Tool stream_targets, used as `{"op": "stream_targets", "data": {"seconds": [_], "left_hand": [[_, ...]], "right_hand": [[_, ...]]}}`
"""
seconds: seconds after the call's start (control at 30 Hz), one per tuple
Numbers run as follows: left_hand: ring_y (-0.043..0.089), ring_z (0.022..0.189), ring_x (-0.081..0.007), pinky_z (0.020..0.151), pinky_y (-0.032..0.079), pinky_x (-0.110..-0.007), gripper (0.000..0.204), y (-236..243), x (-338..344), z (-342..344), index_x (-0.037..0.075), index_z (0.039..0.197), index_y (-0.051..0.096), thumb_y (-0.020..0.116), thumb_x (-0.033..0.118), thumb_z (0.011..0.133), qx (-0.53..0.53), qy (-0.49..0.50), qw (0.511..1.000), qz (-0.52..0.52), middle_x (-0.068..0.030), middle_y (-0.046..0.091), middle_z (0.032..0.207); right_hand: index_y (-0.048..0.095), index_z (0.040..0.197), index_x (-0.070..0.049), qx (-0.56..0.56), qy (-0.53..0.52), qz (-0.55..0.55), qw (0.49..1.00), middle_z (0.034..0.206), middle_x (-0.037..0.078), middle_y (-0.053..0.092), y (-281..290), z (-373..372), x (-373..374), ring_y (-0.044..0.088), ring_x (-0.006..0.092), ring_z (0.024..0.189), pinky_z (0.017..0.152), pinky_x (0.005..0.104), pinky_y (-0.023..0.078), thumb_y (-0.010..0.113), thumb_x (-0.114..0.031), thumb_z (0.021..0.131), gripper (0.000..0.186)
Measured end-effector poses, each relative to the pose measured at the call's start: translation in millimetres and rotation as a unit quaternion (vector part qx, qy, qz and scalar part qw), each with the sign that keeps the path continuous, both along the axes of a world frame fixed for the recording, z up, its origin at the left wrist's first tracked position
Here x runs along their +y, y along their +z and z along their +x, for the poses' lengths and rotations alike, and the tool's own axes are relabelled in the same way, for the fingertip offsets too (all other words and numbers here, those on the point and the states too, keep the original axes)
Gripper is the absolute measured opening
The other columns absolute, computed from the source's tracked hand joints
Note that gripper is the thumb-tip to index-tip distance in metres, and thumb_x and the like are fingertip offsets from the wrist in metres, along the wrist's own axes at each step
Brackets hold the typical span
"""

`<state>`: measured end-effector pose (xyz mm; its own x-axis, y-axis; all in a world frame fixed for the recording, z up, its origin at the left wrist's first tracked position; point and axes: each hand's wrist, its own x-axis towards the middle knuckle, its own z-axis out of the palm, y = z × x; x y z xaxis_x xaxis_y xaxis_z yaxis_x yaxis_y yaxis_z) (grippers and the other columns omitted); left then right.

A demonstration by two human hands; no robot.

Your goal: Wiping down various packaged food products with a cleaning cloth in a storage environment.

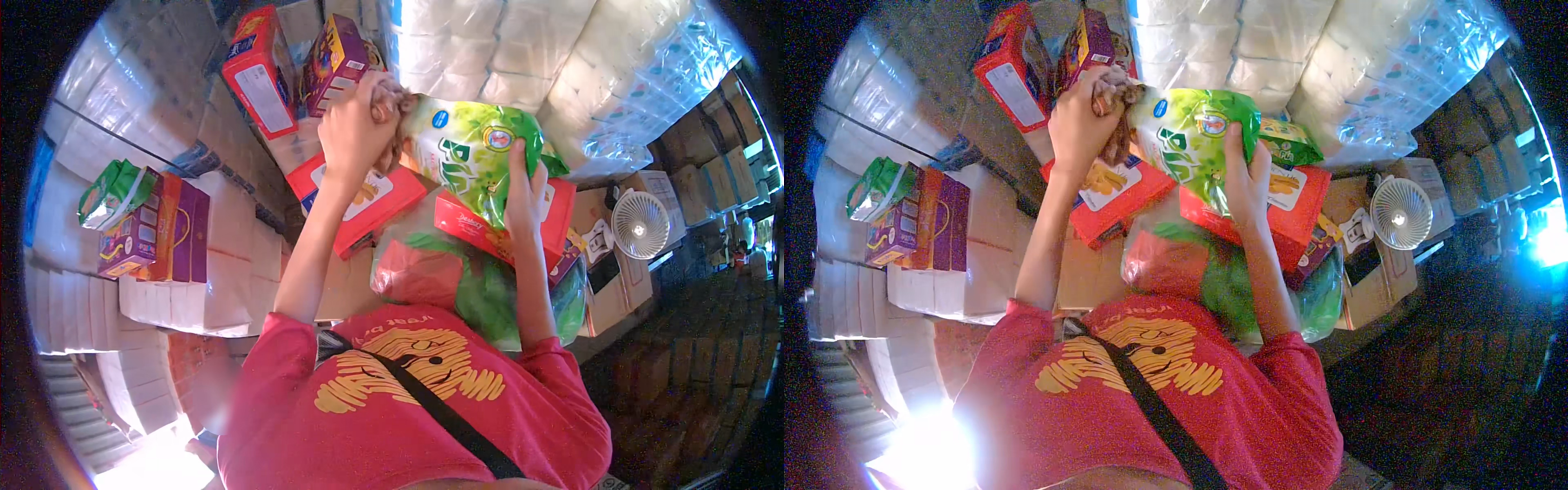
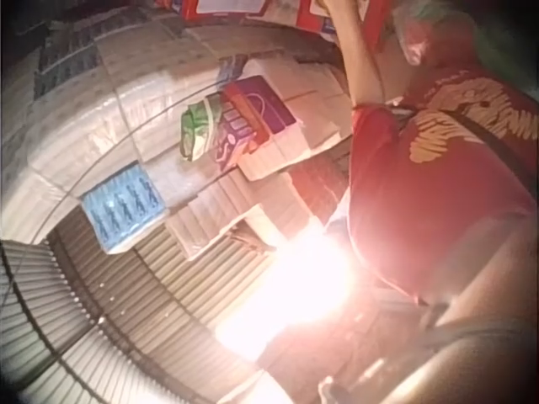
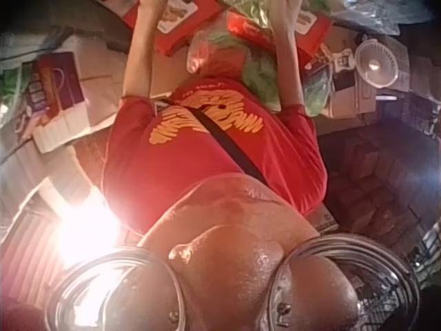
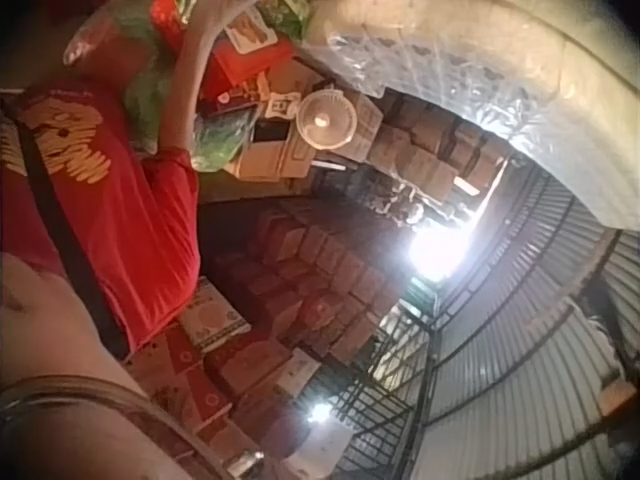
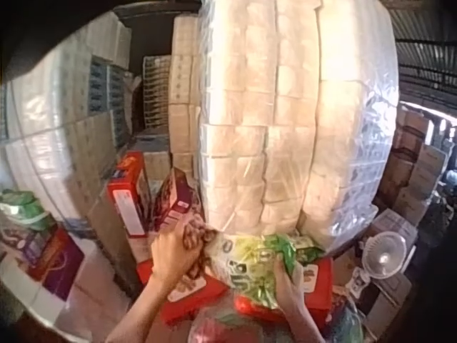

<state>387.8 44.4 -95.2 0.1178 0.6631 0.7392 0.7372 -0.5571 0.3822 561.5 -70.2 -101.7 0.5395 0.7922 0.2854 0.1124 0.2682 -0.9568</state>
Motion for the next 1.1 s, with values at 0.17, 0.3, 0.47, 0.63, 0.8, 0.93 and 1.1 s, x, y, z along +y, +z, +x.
{"op": "stream_targets", "data": {"seconds": [0.17, 0.3, 0.47, 0.63, 0.8, 0.93, 1.1], "left_hand": [[0.06, 0.077, -0.0326, 0.066, 0.049, -0.041, 0.038, 13.8, -40.2, 28.1, 0.016, 0.104, 0.058, 0.069, 0.019, 0.068, -0.089, -0.141, 0.986, -0.01, -0.0123, 0.061, 0.082], [0.054, 0.088, -0.0311, 0.072, 0.048, -0.041, 0.044, 14.0, -70.2, 44.7, 0.021, 0.103, 0.058, 0.061, 0.014, 0.06, -0.05, -0.22, 0.973, 0.048, -0.0097, 0.056, 0.104], [0.055, 0.081, -0.0306, 0.066, 0.048, -0.039, 0.042, 8.7, -43.0, 33.6, 0.023, 0.098, 0.061, 0.063, 0.018, 0.057, -0.018, -0.051, 0.992, 0.118, -0.0102, 0.056, 0.1], [0.057, 0.082, -0.034, 0.066, 0.049, -0.041, 0.031, 9.2, -23.2, 34.4, 0.019, 0.102, 0.06, 0.059, 0.019, 0.071, -0.094, -0.025, 0.994, 0.043, -0.0125, 0.055, 0.098], [0.051, 0.093, -0.0343, 0.072, 0.049, -0.042, 0.043, -4.1, -81.7, 62.7, 0.028, 0.106, 0.06, 0.062, 0.028, 0.063, -0.027, -0.088, 0.989, 0.114, -0.0138, 0.047, 0.117], [0.052, 0.089, -0.0291, 0.065, 0.048, -0.036, 0.041, -22.4, -73.7, 47.2, 0.033, 0.103, 0.061, 0.062, 0.026, 0.062, 0.068, -0.071, 0.975, 0.197, -0.0102, 0.048, 0.115], [0.052, 0.094, -0.0373, 0.07, 0.049, -0.043, 0.028, -8.8, -28.2, 27.4, 0.015, 0.096, 0.06, 0.058, 0.015, 0.068, -0.075, 0.031, 0.99, 0.119, -0.0177, 0.048, 0.113]], "right_hand": [[0.06, 0.096, 0.0, -0.005, 0.011, 0.023, 1.0, 0.077, -0.003, 0.055, -8.1, -3.2, 19.8, 0.046, 0.0052, 0.072, 0.063, 0.022, 0.038, 0.044, -0.027, 0.095, 0.031], [0.05, 0.115, 0.0, 0.062, 0.048, 0.037, 0.996, 0.107, 0.006, 0.055, -23.2, -1.4, 22.6, 0.049, 0.0127, 0.1, 0.086, 0.0277, 0.041, 0.04, -0.011, 0.093, 0.026], [0.053, 0.114, -0.005, 0.076, 0.076, -0.038, 0.993, 0.104, 0.003, 0.056, 0.4, -13.9, 17.8, 0.052, 0.0095, 0.094, 0.08, 0.026, 0.043, 0.044, -0.028, 0.095, 0.032], [0.049, 0.122, -0.005, 0.139, 0.073, -0.049, 0.986, 0.114, 0.004, 0.051, 20.0, -26.5, 6.5, 0.049, 0.011, 0.1, 0.085, 0.0257, 0.04, 0.044, -0.045, 0.092, 0.05], [0.045, 0.123, -0.005, 0.153, 0.107, 0.045, 0.981, 0.121, 0.008, 0.05, 6.1, -15.5, 19.0, 0.052, 0.0163, 0.105, 0.089, 0.0302, 0.045, 0.038, -0.035, 0.096, 0.04], [0.048, 0.117, -0.005, 0.298, 0.105, 0.031, 0.948, 0.108, 0.008, 0.058, 17.0, -8.4, 25.5, 0.058, 0.0178, 0.095, 0.077, 0.0306, 0.05, 0.044, -0.029, 0.095, 0.033], [0.049, 0.117, -0.002, 0.337, 0.06, 0.039, 0.939, 0.108, 0.01, 0.059, 19.4, -14.1, 19.1, 0.062, 0.0191, 0.09, 0.075, 0.0338, 0.053, 0.045, -0.029, 0.094, 0.035]]}}
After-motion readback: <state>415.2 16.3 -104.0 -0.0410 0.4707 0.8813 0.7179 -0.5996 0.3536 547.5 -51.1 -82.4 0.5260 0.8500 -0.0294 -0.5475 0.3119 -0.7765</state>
